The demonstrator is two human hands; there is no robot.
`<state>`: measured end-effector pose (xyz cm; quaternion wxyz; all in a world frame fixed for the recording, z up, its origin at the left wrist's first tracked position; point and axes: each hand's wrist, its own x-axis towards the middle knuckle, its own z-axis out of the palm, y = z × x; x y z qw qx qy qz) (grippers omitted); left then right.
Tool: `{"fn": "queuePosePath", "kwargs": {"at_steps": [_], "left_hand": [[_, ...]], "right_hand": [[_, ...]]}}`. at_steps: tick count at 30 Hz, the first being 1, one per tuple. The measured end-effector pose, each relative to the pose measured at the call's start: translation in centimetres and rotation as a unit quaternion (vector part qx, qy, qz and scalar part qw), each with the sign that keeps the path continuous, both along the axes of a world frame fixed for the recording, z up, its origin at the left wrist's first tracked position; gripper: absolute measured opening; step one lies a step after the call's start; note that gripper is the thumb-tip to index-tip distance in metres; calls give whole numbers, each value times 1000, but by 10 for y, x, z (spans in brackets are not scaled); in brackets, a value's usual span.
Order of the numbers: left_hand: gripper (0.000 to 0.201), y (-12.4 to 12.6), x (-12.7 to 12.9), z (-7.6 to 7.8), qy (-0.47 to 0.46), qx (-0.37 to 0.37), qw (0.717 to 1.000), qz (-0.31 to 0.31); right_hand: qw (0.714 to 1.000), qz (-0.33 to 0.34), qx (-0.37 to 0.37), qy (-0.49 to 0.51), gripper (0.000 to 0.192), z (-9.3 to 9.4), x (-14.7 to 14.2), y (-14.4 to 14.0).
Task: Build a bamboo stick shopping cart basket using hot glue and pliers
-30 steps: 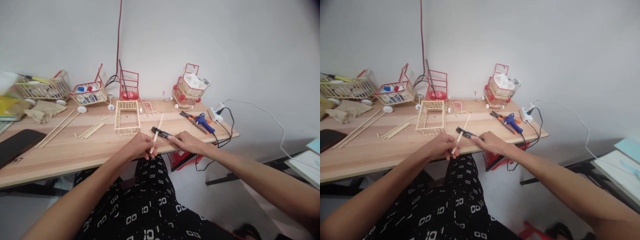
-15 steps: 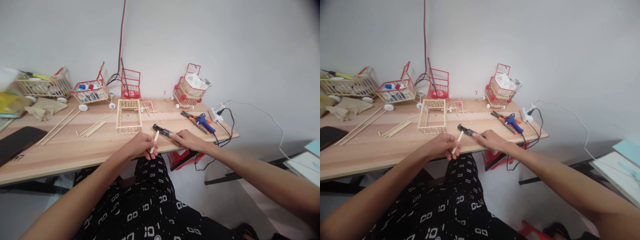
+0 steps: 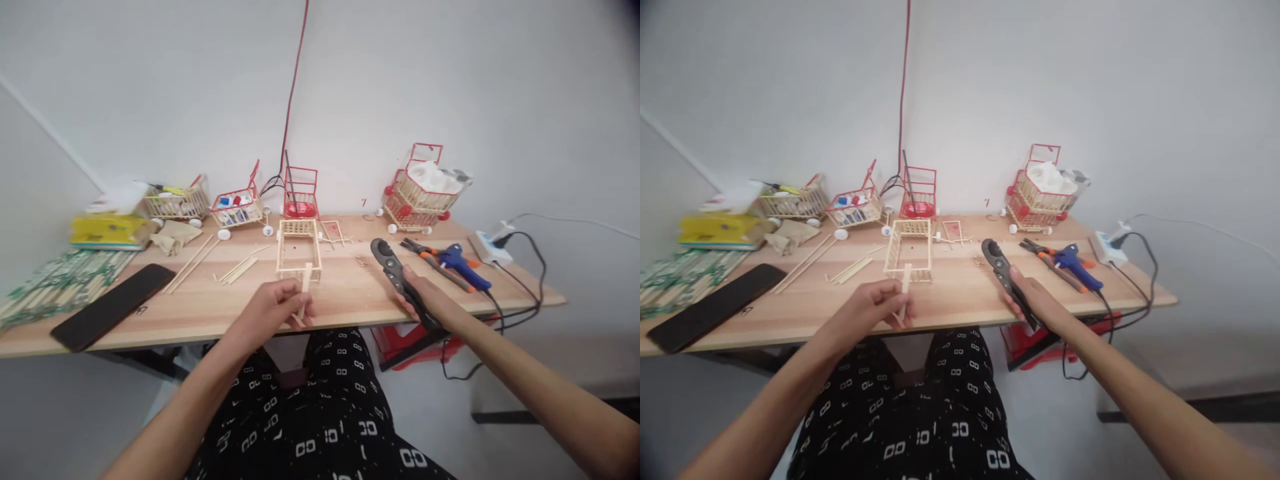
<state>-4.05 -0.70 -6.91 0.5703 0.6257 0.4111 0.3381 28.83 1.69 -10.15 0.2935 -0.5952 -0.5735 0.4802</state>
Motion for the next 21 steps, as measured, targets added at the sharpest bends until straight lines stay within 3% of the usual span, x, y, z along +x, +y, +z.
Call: {"fn": "queuePosePath", "kwargs": {"at_steps": [3, 5, 9, 11, 16, 21], "left_hand": [[31, 7, -45, 18, 93, 76, 985, 121], [31, 20, -74, 24, 181, 118, 957, 196], [30, 49, -108, 18, 415, 192, 853, 251], [25, 58, -115, 8, 461, 191, 827, 258], [29, 65, -121, -13, 467, 202, 817, 270], [36, 61, -126, -16, 431, 207, 826, 300]], "right_hand": [[1000, -9, -6, 5, 68, 0, -1, 0], [1000, -10, -17, 5, 69, 1, -2, -1], [999, -18, -27, 2, 69, 2, -2, -1], [999, -23, -25, 3, 68, 1, -1, -1], [997, 5, -40, 59, 62, -1, 1, 3], [964, 44, -65, 254, 34, 8, -18, 20]]}}
